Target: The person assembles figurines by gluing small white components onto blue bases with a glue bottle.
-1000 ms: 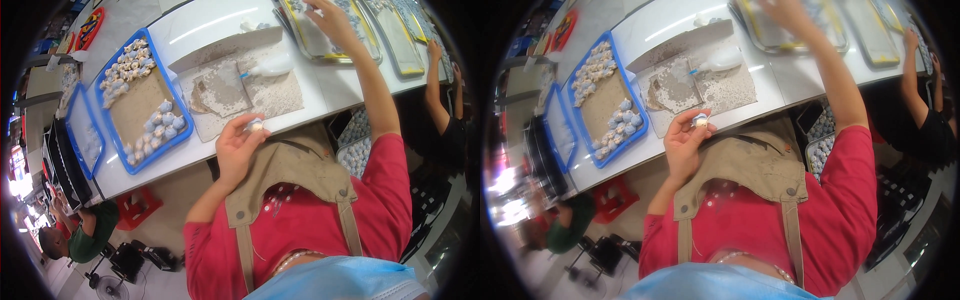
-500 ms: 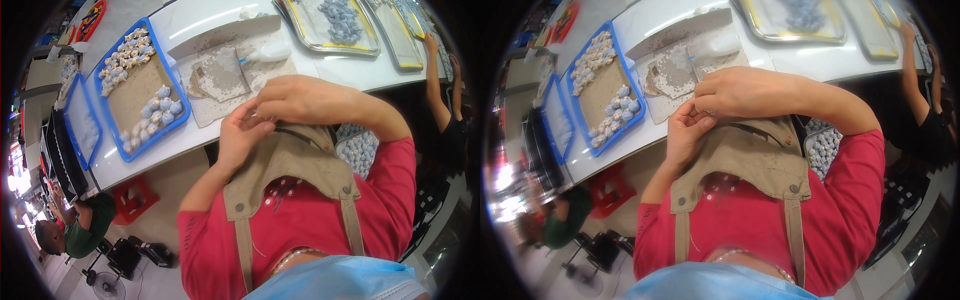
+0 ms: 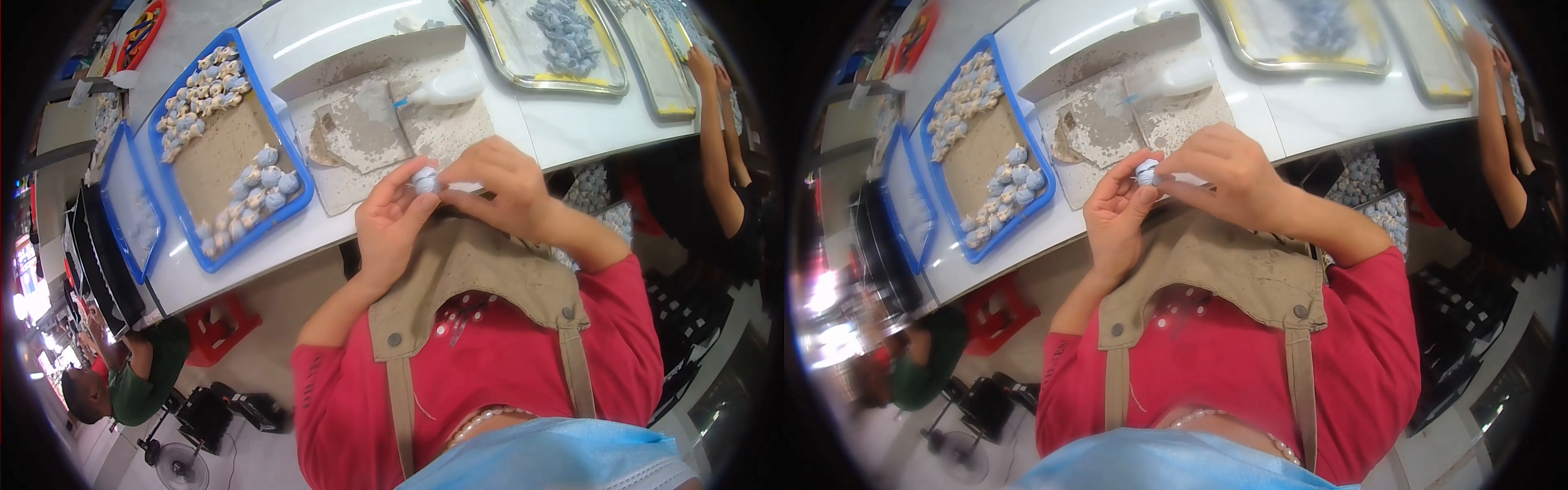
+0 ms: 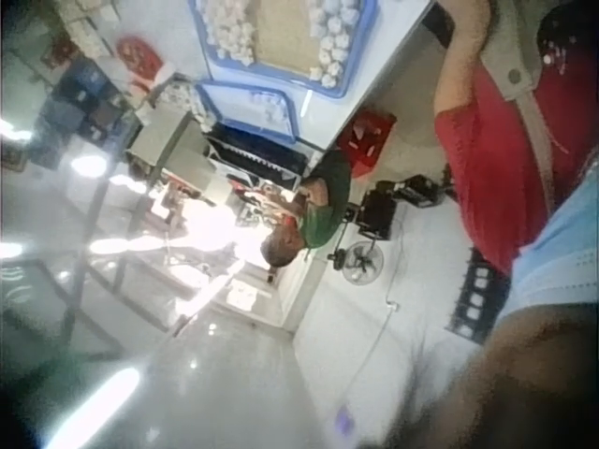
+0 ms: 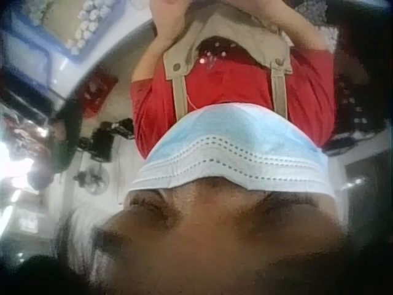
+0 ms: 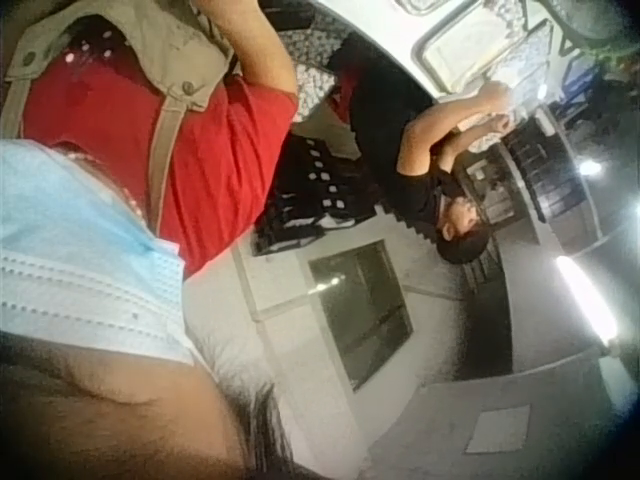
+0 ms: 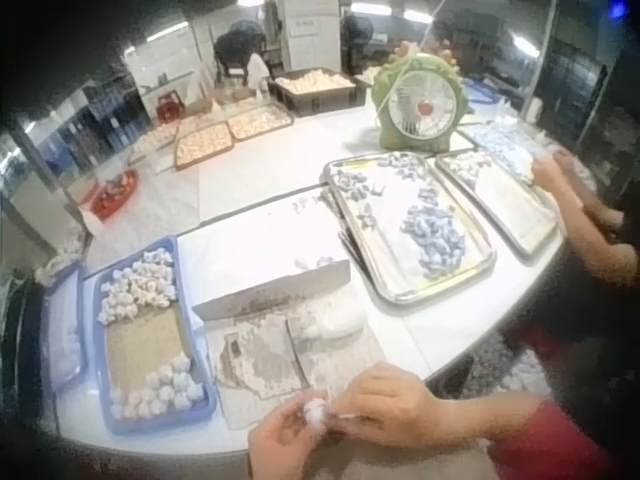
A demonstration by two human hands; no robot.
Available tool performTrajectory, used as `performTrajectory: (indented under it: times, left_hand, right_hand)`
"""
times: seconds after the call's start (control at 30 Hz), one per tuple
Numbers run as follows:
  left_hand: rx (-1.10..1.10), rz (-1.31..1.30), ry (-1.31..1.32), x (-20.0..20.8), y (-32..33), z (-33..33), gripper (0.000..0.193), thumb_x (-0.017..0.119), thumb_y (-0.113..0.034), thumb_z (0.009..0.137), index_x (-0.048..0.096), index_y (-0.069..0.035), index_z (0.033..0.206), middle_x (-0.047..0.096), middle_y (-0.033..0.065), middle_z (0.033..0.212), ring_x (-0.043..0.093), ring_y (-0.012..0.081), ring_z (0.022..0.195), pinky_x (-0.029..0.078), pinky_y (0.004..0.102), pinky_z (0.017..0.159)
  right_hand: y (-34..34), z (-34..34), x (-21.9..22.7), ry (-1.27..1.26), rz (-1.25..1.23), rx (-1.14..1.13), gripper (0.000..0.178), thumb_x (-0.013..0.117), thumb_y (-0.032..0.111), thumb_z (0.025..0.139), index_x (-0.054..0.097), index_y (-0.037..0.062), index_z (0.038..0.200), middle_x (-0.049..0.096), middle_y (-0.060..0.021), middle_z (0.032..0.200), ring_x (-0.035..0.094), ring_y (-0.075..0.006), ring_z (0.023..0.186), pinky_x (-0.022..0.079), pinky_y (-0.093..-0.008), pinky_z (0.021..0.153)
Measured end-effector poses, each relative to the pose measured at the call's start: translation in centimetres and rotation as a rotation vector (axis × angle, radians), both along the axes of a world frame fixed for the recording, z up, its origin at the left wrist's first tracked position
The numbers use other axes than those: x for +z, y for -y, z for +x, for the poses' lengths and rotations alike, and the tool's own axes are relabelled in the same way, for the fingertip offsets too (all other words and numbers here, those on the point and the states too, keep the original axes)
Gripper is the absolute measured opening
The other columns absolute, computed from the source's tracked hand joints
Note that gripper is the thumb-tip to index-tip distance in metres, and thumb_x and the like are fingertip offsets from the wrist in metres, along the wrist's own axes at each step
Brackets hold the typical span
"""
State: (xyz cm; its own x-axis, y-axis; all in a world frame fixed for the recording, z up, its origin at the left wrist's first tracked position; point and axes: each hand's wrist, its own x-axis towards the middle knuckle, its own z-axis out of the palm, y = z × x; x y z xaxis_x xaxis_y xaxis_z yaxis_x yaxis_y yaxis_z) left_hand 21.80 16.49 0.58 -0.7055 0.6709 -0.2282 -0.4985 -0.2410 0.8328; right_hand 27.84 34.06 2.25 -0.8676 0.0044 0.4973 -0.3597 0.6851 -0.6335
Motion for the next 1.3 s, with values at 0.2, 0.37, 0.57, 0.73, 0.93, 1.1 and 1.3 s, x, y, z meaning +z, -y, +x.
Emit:
performTrajectory:
  times: [0.2,0.37,0.57,0.73,0.93,1.1,1.3]
  left_hand:
    - [0.000,-0.071,-0.055,-0.7,-0.7,-0.4,0.038,0.056,0.002,0.088,0.048,0.005,0.125,0.056,0.0092,0.116,0.055,0.0116,0.102,0.045,0.0247,0.089]
    - [-0.034,-0.118,-0.086,-0.6,-0.6,-0.7,0.036,0.057,0.002,0.088,0.050,0.005,0.123,0.060,0.0067,0.105,0.055,0.0077,0.094,0.045,0.0214,0.083]
    - [0.008,-0.185,-0.158,-0.7,-0.8,-0.9,0.031,0.060,-0.006,0.088,0.056,0.006,0.116,0.062,0.0114,0.108,0.061,0.0123,0.087,0.049,0.0245,0.079]
    - [0.016,-0.153,-0.291,-0.4,-0.4,-1.1,0.028,0.061,0.003,0.084,0.060,0.004,0.112,0.065,0.0063,0.096,0.060,0.0090,0.084,0.048,0.0204,0.074]
    - [-0.006,-0.058,-0.122,0.4,-0.8,-0.1,0.035,0.065,0.002,0.082,0.058,0.002,0.116,0.064,0.0105,0.106,0.061,0.0126,0.091,0.047,0.0235,0.078]
    - [-0.099,-0.120,-0.516,-0.2,0.4,-0.8,0.037,0.066,-0.003,0.081,0.058,0.000,0.117,0.065,0.0119,0.108,0.062,0.0148,0.092,0.048,0.0250,0.079]
    - [-0.150,-0.138,-0.653,0.2,0.6,-1.3,0.029,0.064,-0.003,0.082,0.061,-0.001,0.111,0.066,0.0133,0.103,0.064,0.0188,0.092,0.048,0.0257,0.080]
  right_hand:
    - [0.8,-0.3,-1.6,-0.140,0.108,-0.155,0.021,0.074,0.006,0.065,0.065,0.0089,0.085,0.063,-0.0011,0.074,0.060,-0.0176,0.068,0.044,-0.0294,0.061]
    - [0.8,-0.4,-0.7,-0.007,0.042,-0.129,0.020,0.075,0.004,0.064,0.067,0.0071,0.082,0.062,-0.0025,0.070,0.059,-0.0182,0.065,0.044,-0.0292,0.061]
    - [-0.5,-1.4,-1.6,-0.018,-0.055,-0.056,0.020,0.075,0.000,0.061,0.068,0.0066,0.079,0.061,-0.0041,0.068,0.059,-0.0200,0.064,0.046,-0.0291,0.060]
    - [-1.0,-1.4,-1.0,-0.066,-0.038,0.014,0.022,0.076,0.001,0.060,0.068,0.0060,0.080,0.063,-0.0063,0.077,0.059,-0.0212,0.071,0.047,-0.0295,0.064]
    - [-1.0,-1.0,-1.8,0.281,-0.753,0.156,0.042,0.077,0.015,0.069,0.063,0.0027,0.107,0.062,-0.0091,0.108,0.059,-0.0198,0.099,0.048,-0.0297,0.081]
    - [-1.0,-0.9,-1.0,0.538,-0.640,0.316,0.055,0.075,0.024,0.073,0.058,0.0010,0.119,0.063,-0.0130,0.114,0.059,-0.0215,0.107,0.046,-0.0320,0.090]
    - [-0.8,-1.0,-1.2,0.476,-0.673,0.342,0.047,0.076,0.017,0.071,0.061,0.0001,0.112,0.065,-0.0130,0.109,0.061,-0.0203,0.103,0.047,-0.0309,0.088]
